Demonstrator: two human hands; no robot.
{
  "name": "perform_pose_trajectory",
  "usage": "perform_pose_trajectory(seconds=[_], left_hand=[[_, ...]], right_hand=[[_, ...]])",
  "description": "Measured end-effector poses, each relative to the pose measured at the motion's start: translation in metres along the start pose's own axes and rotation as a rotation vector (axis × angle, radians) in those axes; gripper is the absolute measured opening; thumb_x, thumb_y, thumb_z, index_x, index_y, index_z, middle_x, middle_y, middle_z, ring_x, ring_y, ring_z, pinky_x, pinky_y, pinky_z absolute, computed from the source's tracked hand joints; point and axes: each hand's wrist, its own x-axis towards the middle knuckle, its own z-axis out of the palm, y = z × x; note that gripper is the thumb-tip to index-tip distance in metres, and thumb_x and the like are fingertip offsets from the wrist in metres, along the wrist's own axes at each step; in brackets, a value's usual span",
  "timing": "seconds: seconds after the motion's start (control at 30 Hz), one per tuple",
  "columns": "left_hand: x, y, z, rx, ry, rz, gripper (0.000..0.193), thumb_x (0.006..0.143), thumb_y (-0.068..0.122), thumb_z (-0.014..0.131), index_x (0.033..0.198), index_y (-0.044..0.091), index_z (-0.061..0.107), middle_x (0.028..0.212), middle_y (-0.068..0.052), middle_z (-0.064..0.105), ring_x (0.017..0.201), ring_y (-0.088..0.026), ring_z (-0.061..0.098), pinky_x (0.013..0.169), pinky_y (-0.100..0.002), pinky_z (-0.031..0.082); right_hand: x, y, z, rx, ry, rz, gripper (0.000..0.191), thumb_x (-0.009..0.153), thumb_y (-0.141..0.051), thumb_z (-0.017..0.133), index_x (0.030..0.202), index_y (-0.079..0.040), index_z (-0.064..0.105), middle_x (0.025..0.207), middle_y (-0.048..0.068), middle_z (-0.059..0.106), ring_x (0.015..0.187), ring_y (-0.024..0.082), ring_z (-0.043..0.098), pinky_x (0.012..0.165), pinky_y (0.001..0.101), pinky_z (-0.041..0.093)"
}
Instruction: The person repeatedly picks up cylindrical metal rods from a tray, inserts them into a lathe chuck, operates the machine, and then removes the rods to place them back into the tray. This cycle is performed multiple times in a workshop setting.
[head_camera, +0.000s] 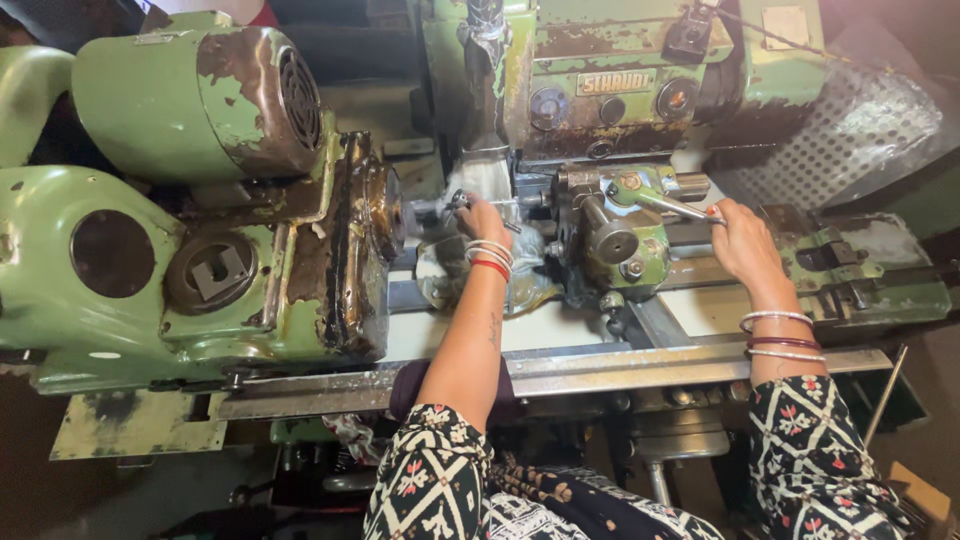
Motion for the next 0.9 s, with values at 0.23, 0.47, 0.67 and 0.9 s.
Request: perform_pose_trajectory(seconds=[0.23,0.47,0.67,0.9], left_hand=[[0.023,-0.018,0.009,-0.203,-0.041,0.02,0.057,0.1,0.037,0.054,0.13,-0.012,0.056,0.14,-0.027,0.057,0.124,-0.035,0.059,0.105,-0.041,0.043],[0.018,-0.016,0.007,-0.322,-0.08,-0.011,0.05,0.094,0.033,0.062,0.118,-0.011,0.065,0.119,-0.021,0.07,0.101,-0.026,0.062,0.094,-0.041,0.047],[0.033,-0.015,0.001,-0.286,-0.083,0.011,0.055,0.094,0.041,0.069,0.115,-0.01,0.068,0.114,-0.02,0.072,0.097,-0.025,0.062,0.091,-0.04,0.05],[0.057,-0.025,-0.001,-0.457,-0.099,-0.129,0.056,0.092,0.041,0.068,0.128,-0.002,0.06,0.128,-0.016,0.065,0.112,-0.026,0.059,0.098,-0.04,0.045]], right_hand=[[-0.002,-0.005,-0.002,0.014,0.003,0.006,0.025,0.097,-0.009,0.051,0.118,-0.007,0.064,0.113,0.027,0.065,0.106,0.049,0.061,0.091,0.0565,0.047],[0.007,0.009,0.0,0.007,-0.067,0.013,0.022,0.102,-0.016,0.051,0.116,-0.005,0.064,0.11,0.027,0.066,0.106,0.048,0.062,0.091,0.0553,0.048],[0.008,-0.009,-0.004,-0.062,-0.268,0.244,0.031,0.105,-0.024,0.043,0.121,-0.007,0.064,0.106,0.027,0.07,0.097,0.046,0.068,0.089,0.0562,0.052],[-0.01,-0.019,0.006,-0.138,-0.14,0.248,0.028,0.104,-0.023,0.048,0.119,-0.008,0.067,0.115,0.029,0.067,0.105,0.051,0.062,0.091,0.061,0.048]])
